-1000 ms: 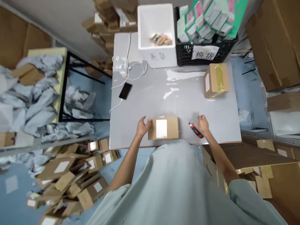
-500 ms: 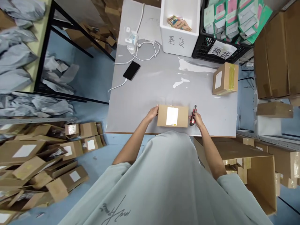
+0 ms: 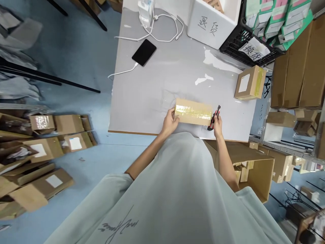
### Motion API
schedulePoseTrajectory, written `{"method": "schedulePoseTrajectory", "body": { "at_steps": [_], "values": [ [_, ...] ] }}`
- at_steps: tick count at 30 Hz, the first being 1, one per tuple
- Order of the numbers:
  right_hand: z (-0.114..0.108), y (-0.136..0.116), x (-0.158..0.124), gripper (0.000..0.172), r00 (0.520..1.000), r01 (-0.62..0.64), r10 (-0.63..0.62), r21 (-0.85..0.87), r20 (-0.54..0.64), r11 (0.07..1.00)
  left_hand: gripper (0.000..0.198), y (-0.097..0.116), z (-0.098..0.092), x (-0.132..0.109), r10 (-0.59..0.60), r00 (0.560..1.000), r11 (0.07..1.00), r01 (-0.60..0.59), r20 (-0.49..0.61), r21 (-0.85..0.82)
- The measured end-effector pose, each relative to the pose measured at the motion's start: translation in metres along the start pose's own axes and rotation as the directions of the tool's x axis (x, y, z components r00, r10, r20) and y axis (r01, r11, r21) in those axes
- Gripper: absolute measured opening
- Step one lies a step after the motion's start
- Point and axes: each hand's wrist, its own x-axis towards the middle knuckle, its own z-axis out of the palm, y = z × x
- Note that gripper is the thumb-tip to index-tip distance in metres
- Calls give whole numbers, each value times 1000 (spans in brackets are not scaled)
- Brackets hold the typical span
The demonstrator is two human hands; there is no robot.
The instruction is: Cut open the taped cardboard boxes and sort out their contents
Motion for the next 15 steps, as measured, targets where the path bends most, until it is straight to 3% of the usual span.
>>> {"method": "schedulePoseTrajectory", "body": {
  "at_steps": [3,5,7,9,11,13,15],
  "values": [
    [0,-10,-2,58,999,-32,36,-96,34,995,52,-6,-11,-2,-47,998,998,45,33,49],
    [-5,-24,-5,54,1000,-6,12,-207,29,978,58,-5,-19,-2,-44,997,993,37,60,115],
    [-9,-43,-10,52,998,64,-51,-365,44,929,72,-1,-29,0,10,995,982,-30,101,189],
    [-8,-66,-16,53,981,184,-120,-543,152,819,78,5,-38,4,82,982,962,-123,170,244],
    [0,-89,-22,53,928,349,-145,-665,344,660,74,9,-46,11,113,961,947,-181,253,265],
    [15,-109,-29,51,843,505,-111,-704,526,499,73,10,-51,19,97,940,947,-188,328,260],
    [30,-123,-34,49,768,608,-52,-702,638,372,77,8,-54,25,78,920,956,-178,383,232]
  ]
}}
